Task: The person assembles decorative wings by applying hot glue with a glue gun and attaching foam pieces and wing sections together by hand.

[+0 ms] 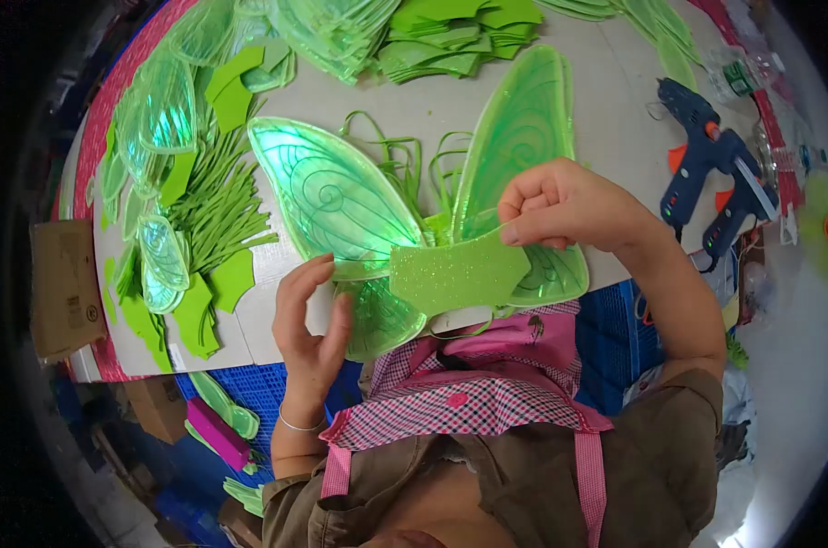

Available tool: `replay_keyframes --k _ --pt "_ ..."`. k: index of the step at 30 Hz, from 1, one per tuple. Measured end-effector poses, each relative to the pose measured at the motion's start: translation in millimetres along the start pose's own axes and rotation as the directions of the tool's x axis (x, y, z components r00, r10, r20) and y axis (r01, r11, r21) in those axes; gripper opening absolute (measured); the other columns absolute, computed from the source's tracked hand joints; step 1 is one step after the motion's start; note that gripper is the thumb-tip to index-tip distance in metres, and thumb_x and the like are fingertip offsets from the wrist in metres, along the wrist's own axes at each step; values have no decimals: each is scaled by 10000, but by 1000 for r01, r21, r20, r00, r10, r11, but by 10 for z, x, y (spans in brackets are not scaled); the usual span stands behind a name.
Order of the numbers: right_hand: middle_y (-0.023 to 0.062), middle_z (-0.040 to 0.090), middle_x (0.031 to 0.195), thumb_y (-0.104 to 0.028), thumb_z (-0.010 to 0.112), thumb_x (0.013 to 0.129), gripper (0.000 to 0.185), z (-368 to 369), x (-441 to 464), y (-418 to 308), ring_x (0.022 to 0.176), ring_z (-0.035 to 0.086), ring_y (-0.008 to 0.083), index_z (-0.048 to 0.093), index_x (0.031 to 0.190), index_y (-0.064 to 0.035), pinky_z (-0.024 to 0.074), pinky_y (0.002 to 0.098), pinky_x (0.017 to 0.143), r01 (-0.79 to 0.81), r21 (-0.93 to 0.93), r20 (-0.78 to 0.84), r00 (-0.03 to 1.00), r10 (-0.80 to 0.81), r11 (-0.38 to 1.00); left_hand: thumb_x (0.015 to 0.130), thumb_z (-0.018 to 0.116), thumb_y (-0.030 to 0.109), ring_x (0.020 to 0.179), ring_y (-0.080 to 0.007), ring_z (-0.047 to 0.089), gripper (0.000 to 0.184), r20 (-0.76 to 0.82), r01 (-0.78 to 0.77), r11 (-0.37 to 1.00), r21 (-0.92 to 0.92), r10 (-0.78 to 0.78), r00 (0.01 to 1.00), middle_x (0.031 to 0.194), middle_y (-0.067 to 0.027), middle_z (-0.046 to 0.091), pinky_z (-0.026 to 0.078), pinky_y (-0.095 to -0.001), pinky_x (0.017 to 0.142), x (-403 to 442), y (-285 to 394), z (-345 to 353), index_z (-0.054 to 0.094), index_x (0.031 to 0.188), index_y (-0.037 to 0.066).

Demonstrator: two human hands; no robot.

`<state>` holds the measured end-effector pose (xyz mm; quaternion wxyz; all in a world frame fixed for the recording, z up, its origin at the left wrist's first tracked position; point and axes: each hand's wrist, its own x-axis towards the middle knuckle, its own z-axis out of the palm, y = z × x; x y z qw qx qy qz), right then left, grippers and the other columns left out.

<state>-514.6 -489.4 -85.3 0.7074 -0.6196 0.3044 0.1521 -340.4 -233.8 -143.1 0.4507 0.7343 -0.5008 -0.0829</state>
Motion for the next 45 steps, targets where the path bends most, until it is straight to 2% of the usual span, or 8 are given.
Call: replay_keyframes --k 5,14,23,26,29,32,35,45 --pt "-44 517 569 -150 682 733 153 -15 285 -57 439 404 16 595 776 -32 261 169 386 -88 10 -19 996 88 996 698 639 11 1089 -347 478 403 175 -127 986 111 106 979 1160 -169 536 371 -415 927 20 -25 -9 548 1090 18" --pt "-48 506 552 -128 672 728 138 18 401 -81 444 398 18 595 744 -14 277 180 399 -70 -112 -78 995 62 991 776 587 315 1226 -361 348 414 436 -340 921 190 231 870 1285 -63 482 167 -539 1021 95 -3 72 570 1157 153" --pt "-67 437 523 -105 649 761 129 134 369 118 457 359 4 548 749 -26 269 195 413 120 -431 -227 945 -236 895 743 635 385 1245 -355 331 448 477 -356 887 294 187 859 1268 -59 490 156 -528 1042 110 99 127 593 1123 151" --pt "-57 436 525 -109 648 761 139 173 376 201 462 367 11 534 737 -32 274 208 412 103 -494 -272 925 -266 863 730 650 381 1245 -353 332 451 480 -377 870 318 195 855 1274 -64 484 159 -522 1042 95 93 146 595 1113 148" --pt "-59 443 532 -121 654 774 158 162 372 300 466 376 11 525 726 -43 274 204 408 232 -532 -282 858 -429 814 768 626 328 1259 -355 320 424 474 -379 858 348 188 860 1288 -88 467 148 -514 1049 109 174 140 576 1140 130" --pt "-64 439 531 -193 632 819 199 77 373 430 458 376 11 521 719 -62 264 194 401 379 -168 -327 849 -414 910 827 556 280 1286 -365 285 472 413 -330 865 378 161 896 1341 -160 386 122 -519 1057 187 243 207 475 1251 87" --pt "-72 428 527 -275 586 864 246 19 372 489 444 369 9 527 726 -80 256 183 395 439 17 -488 788 -376 898 850 517 332 1294 -380 261 553 277 -265 843 468 145 950 1374 -193 322 117 -540 1050 602 424 525 380 1319 74" --pt "-38 454 511 -242 586 869 251 -50 375 575 433 395 20 559 742 -28 294 198 390 535 198 -493 778 -388 821 860 458 451 1266 -400 285 592 456 -387 735 557 119 882 1367 -217 319 164 -602 995 916 412 1228 355 1337 115"
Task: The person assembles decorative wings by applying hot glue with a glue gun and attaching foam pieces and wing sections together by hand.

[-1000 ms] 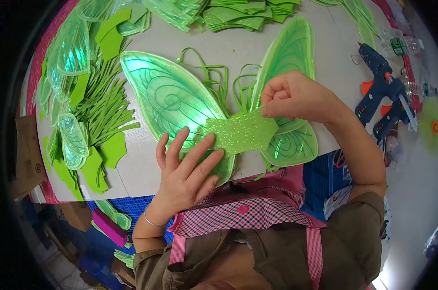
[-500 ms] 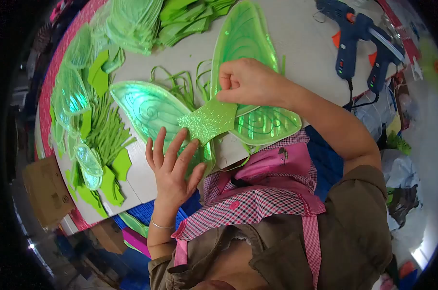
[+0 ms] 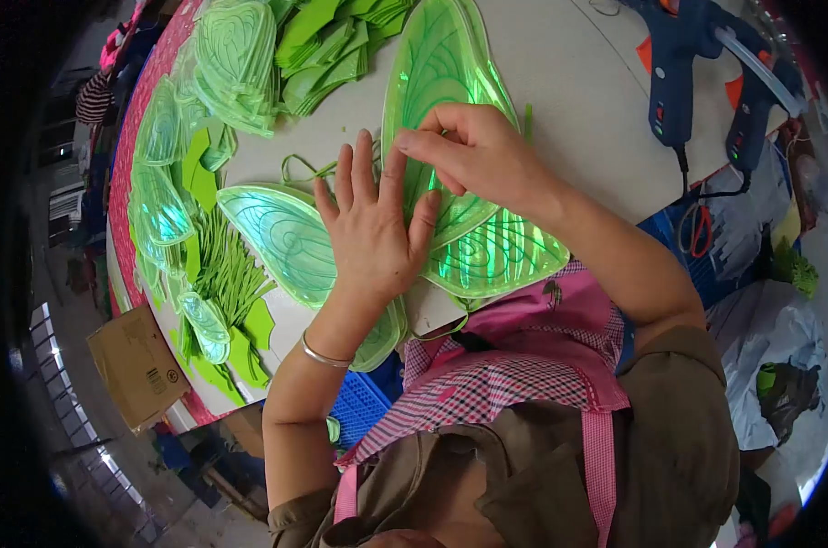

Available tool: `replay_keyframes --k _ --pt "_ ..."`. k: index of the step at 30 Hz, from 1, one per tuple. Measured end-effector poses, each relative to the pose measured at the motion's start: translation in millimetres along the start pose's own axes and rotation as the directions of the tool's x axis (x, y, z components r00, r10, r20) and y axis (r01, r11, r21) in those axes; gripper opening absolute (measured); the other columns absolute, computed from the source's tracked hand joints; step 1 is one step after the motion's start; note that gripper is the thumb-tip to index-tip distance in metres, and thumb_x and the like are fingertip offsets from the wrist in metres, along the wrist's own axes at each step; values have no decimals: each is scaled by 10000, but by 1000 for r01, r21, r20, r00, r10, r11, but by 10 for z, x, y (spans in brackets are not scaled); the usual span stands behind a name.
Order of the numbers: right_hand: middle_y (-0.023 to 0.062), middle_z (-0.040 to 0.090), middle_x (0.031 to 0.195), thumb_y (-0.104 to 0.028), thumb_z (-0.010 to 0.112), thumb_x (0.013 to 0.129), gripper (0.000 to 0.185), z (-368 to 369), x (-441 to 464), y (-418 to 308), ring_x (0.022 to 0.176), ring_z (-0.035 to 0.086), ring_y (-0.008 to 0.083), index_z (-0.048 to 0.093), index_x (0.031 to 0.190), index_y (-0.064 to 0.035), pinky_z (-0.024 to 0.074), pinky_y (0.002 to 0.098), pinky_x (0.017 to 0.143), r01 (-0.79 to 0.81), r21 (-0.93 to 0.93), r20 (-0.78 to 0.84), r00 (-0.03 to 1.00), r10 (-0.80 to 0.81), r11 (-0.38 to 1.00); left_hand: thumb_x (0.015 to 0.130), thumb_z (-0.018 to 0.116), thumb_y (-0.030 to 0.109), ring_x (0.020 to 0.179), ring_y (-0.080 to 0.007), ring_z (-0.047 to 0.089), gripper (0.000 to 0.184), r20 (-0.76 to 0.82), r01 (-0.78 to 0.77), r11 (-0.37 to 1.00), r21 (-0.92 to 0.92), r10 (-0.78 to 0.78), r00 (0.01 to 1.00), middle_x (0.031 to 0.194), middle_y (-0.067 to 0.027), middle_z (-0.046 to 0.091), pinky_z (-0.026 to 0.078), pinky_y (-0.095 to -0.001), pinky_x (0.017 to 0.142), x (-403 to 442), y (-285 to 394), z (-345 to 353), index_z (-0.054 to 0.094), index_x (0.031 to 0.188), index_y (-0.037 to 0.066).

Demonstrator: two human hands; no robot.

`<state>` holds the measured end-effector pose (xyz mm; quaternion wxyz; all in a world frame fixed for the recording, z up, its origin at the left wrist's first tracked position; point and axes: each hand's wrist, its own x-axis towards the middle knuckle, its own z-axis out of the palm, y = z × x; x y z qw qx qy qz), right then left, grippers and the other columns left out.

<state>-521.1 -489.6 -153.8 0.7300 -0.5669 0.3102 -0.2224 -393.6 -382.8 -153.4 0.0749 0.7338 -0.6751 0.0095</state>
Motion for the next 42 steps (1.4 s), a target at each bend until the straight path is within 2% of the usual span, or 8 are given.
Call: replay_keyframes --k 10,17,20,22,24,27,31,42 --pt "-28 473 522 -299 594 852 275 -13 35 5 435 391 22 575 752 -43 275 189 390 -28 -25 -17 999 28 999 838 467 496 1264 -401 281 630 -44 3 999 -53 -6 999 1368 -224 310 165 -581 1010 -9 3 -21 361 1338 126" --pt "2 497 512 -323 589 844 290 27 68 7 432 440 90 573 743 -51 326 253 399 -19 -80 -100 995 11 997 784 581 166 1203 -388 333 504 -374 -123 890 -438 -57 926 1283 -204 404 238 -489 997 -665 -482 -202 443 1254 49" --pt "75 598 622 -367 565 846 337 288 -17 50 513 551 225 586 839 -31 425 352 494 201 -528 -131 941 -313 825 805 536 353 1235 -376 299 509 -220 -151 960 -236 98 971 1308 -156 403 176 -518 1014 -1104 -540 -333 478 1250 114" --pt "159 620 995 -455 498 859 464 603 -143 -155 887 588 348 548 1101 -63 436 460 788 473 -714 93 795 -600 516 798 496 478 1258 -376 271 562 -134 -188 974 -130 171 976 1327 -131 392 113 -538 1032 -1186 -539 -387 482 1260 159" --pt "170 384 1345 -480 421 884 577 872 -269 -409 1253 344 347 384 1319 -102 229 522 1022 507 -832 258 713 -652 225 778 446 597 1278 -381 243 635 -39 -230 973 -33 229 973 1348 -113 377 40 -554 1048 -1224 -524 -361 479 1273 201" --pt "135 213 1447 -569 341 873 649 1041 -216 -465 1332 162 369 270 1397 -193 76 561 1057 541 -840 410 677 -612 35 732 487 650 1311 -373 195 704 42 -216 974 -61 219 975 1364 -114 358 6 -567 1046 -1209 -561 -333 452 1302 238" --pt "166 274 1416 -659 299 835 693 1001 98 387 1310 208 391 308 1386 -238 87 588 1041 384 -923 334 815 -473 10 706 510 663 1293 -379 228 738 -36 -234 969 -73 232 972 1339 -127 376 35 -584 1038 -1140 -606 -258 452 1304 234" --pt "147 281 1410 -529 426 846 604 1097 41 171 1314 198 382 372 1352 -204 91 597 1033 410 -910 394 814 -427 -58 725 513 644 1304 -394 212 709 -76 -266 934 -240 255 964 1380 -151 322 62 -646 1007 -1316 -695 -137 454 1291 220"
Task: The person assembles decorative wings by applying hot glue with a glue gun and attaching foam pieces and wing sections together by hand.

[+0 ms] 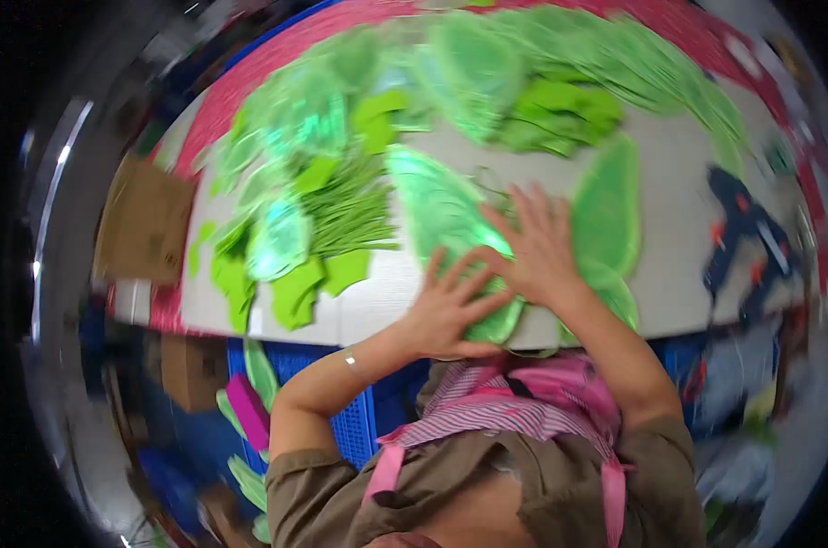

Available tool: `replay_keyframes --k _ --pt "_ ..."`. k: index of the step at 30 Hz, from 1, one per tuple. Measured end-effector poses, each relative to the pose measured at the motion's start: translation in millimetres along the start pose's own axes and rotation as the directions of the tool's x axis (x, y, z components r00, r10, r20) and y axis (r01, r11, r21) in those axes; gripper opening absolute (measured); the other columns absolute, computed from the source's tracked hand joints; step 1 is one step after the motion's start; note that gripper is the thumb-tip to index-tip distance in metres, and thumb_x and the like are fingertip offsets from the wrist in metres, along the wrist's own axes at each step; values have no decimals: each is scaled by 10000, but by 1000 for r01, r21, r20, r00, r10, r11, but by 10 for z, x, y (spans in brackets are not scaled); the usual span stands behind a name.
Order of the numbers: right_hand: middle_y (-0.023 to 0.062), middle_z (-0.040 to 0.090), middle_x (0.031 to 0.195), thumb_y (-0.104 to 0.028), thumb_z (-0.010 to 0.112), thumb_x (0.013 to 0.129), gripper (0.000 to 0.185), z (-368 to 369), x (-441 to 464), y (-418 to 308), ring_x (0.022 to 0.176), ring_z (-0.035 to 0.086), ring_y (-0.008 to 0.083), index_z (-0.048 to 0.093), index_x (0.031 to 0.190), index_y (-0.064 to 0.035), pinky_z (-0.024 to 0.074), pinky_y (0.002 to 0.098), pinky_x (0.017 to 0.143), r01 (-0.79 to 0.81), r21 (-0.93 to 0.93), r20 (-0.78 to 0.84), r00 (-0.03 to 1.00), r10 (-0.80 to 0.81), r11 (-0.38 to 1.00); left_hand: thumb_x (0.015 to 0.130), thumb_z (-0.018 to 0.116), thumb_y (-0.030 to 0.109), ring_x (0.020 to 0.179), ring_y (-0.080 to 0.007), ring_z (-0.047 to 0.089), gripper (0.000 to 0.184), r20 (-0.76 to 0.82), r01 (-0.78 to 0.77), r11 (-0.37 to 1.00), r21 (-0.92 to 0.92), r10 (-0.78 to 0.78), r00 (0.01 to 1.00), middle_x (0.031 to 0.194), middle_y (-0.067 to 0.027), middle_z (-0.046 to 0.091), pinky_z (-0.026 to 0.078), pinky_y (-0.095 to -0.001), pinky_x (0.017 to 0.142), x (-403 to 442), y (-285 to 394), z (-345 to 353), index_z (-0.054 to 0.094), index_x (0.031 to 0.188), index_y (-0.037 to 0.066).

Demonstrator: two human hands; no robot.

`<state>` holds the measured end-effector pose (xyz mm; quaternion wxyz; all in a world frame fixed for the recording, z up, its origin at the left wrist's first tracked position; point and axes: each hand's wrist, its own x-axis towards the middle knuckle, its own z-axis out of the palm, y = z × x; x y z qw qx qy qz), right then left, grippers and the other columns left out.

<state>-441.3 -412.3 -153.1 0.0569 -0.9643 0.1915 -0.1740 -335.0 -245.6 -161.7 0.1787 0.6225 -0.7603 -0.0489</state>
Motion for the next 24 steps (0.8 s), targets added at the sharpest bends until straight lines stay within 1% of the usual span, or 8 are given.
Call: replay_keyframes --k 6,10,11,14,17,19,23,24 --pt "153 347 1367 -517 446 845 579 -71 44 -180 1307 216 384 398 1338 -217 80 625 1012 65 -100 91 994 -56 993 738 550 576 1287 -396 249 634 -167 -39 996 -80 25 986 1356 -177 344 100 -643 1007 -33 -18 42 491 1221 169" --pt "155 352 1362 -501 445 853 570 36 73 -149 1285 252 383 388 1340 -212 95 614 1014 -20 -29 225 974 26 999 749 592 481 1227 -372 365 513 -249 -12 992 -123 -19 968 1292 -169 427 186 -590 1014 -128 -140 -25 557 1090 99" --pt "156 354 1360 -499 447 853 571 35 77 -144 1278 263 383 386 1341 -207 101 610 1015 -25 -27 238 971 30 999 738 647 340 1124 -344 474 384 -310 61 991 -120 -96 946 1207 -158 502 317 -518 960 -133 -230 -166 577 996 64" --pt "160 361 1351 -506 455 845 588 9 89 -134 1260 288 384 384 1339 -194 116 600 1017 -39 -8 256 966 40 999 691 667 107 962 -335 549 334 -573 327 944 -44 -292 766 1070 -150 581 428 -427 814 -134 -870 -517 577 1009 59" --pt "167 369 1340 -515 468 833 609 -8 90 -145 1247 303 383 383 1338 -185 128 597 1014 -37 8 256 966 34 999 771 622 139 960 -320 554 266 -604 507 845 -172 -497 623 1008 -121 610 426 -404 821 86 -1708 -727 577 1025 70" --pt "177 377 1327 -518 479 824 614 -8 93 -140 1234 315 384 393 1331 -181 141 597 1008 -32 23 233 972 26 999 786 610 189 948 -336 557 278 -535 572 812 -116 -536 653 1017 -130 606 439 -399 811 367 -2190 -783 577 1041 82" --pt "188 402 1297 -528 470 826 605 -23 96 -141 1206 335 394 415 1315 -176 156 605 993 -27 39 214 977 18 999 795 587 255 901 -344 571 303 -670 507 796 330 -181 720 994 -152 598 472 -408 743 859 -2863 -652 561 1032 69" --pt "188 406 1293 -530 468 827 605 -27 95 -135 1203 339 395 416 1315 -175 159 607 990 -26 41 206 978 17 999 796 573 253 886 -347 581 281 -572 562 773 293 -329 751 963 -164 604 470 -421 732 922 -2973 -612 563 1004 64"
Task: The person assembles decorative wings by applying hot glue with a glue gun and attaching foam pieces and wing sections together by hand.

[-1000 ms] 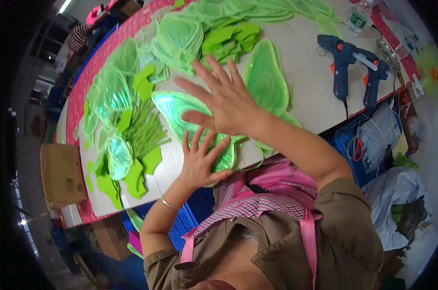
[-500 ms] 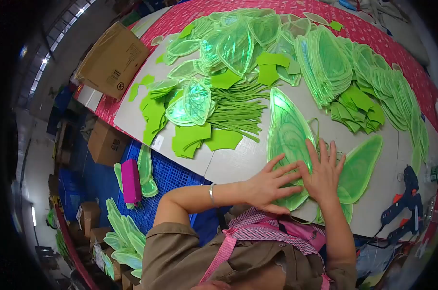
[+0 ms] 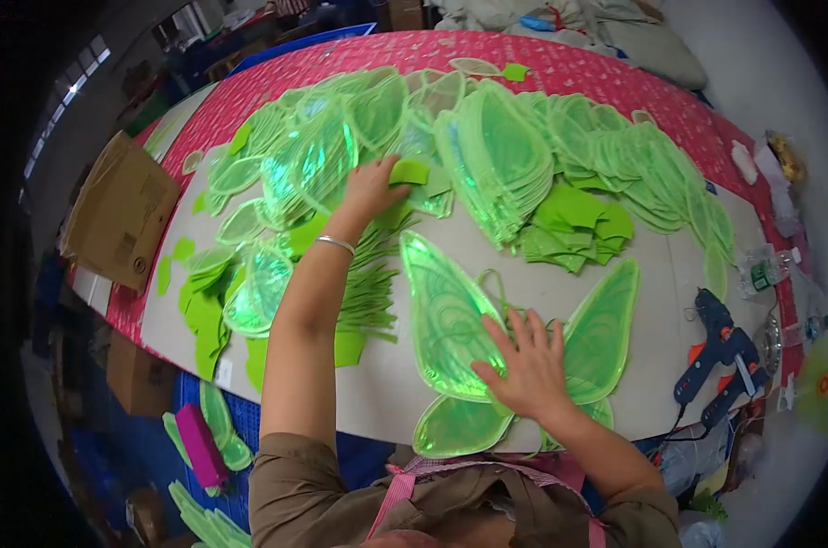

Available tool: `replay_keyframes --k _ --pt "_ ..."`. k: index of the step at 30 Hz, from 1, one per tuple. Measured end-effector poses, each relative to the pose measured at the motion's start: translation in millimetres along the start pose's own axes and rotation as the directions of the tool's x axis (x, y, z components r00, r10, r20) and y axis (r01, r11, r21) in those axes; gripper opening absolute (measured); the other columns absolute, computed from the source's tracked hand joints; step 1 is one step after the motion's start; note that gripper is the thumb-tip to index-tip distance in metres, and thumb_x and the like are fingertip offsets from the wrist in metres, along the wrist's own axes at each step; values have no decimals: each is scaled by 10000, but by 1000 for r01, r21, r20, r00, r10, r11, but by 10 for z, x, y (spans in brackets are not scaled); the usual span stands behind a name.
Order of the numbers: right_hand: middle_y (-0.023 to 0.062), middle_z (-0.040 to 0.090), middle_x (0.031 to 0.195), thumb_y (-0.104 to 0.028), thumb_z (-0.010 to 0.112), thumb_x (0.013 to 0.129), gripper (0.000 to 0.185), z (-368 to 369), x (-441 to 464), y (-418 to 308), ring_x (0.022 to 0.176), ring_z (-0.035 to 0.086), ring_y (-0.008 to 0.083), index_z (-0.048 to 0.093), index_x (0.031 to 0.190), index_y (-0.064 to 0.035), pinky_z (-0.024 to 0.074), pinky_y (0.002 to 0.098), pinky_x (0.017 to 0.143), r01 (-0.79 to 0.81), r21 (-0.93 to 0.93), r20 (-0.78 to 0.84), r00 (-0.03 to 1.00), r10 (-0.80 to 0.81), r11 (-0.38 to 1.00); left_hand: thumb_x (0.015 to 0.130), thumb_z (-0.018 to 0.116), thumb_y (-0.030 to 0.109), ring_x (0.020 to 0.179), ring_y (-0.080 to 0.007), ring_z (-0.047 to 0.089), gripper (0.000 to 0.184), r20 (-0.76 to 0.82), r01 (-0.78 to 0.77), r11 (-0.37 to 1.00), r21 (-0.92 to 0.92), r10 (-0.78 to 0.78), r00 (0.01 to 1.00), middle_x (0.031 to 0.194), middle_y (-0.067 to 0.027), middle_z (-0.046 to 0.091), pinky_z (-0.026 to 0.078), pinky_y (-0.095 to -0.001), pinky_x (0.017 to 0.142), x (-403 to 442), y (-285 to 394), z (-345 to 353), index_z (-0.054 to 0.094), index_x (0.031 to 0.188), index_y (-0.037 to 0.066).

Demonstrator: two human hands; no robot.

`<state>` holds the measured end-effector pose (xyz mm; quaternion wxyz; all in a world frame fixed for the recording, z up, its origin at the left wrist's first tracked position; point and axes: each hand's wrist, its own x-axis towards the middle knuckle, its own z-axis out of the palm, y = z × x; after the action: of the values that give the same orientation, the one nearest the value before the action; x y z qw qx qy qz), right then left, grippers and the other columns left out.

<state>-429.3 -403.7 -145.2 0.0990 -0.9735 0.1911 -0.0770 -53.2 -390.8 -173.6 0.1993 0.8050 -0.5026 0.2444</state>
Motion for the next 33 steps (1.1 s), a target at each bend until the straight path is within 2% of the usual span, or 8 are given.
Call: replay_keyframes --k 2,9,12,16,24,27,30,33 --pt "186 414 1285 -533 464 828 605 3 -1 4 1196 345 397 417 1314 -175 164 609 985 3 18 -16 1000 -3 1000 798 545 248 855 -354 599 245 337 121 991 53 -132 932 902 -186 618 466 -447 710 121 -68 151 568 946 55" --pt "189 428 1274 -522 476 824 588 -9 -9 13 1180 364 395 434 1304 -185 177 597 985 -7 58 -51 999 10 998 810 484 182 778 -304 585 211 101 557 538 -633 -656 748 848 -194 585 460 -423 685 180 -202 -14 553 928 21" --pt "190 437 1263 -512 485 821 580 3 -14 23 1175 369 393 442 1298 -184 186 592 982 5 44 -67 998 -2 999 824 501 164 771 -192 581 240 451 508 -109 -854 -641 621 877 -31 583 468 -328 684 21 -77 -419 535 1025 38" --pt "162 425 1277 -501 486 820 587 29 -40 23 1208 347 368 412 1320 -204 171 573 1008 -26 52 -76 997 30 998 834 504 133 836 -159 572 243 590 521 -276 -807 -393 705 937 -53 580 468 -317 710 -293 204 -797 517 1062 52" --pt "142 532 1104 -238 596 824 433 -392 -395 195 996 516 276 492 1183 -20 410 374 859 119 385 -408 912 53 915 818 571 75 909 -222 576 72 342 318 -157 -935 -166 925 1004 -121 585 402 -374 929 -1096 1615 -1662 568 874 31" --pt "68 605 859 -152 634 811 347 -518 -815 268 619 559 118 535 1098 17 463 237 572 8 873 -182 933 310 487 726 705 142 1168 -293 420 109 359 392 -228 -891 173 917 1071 -127 542 260 -441 1033 -1714 1873 -1727 614 748 86" --pt "55 601 828 -177 646 814 334 -511 -975 302 606 541 67 551 1048 41 450 209 545 -475 880 475 878 57 -19 734 702 135 1163 -293 412 95 401 497 -246 -832 351 846 1087 -128 526 299 -419 989 -1957 2230 -1625 633 774 83" --pt "47 605 733 -178 646 812 309 -471 -1014 409 542 547 65 562 1008 45 424 178 476 -548 837 546 836 -54 -9 789 612 73 1122 -261 453 55 402 430 -6 -903 344 848 1107 -125 530 342 -375 954 -1912 2379 -1652 627 840 60"
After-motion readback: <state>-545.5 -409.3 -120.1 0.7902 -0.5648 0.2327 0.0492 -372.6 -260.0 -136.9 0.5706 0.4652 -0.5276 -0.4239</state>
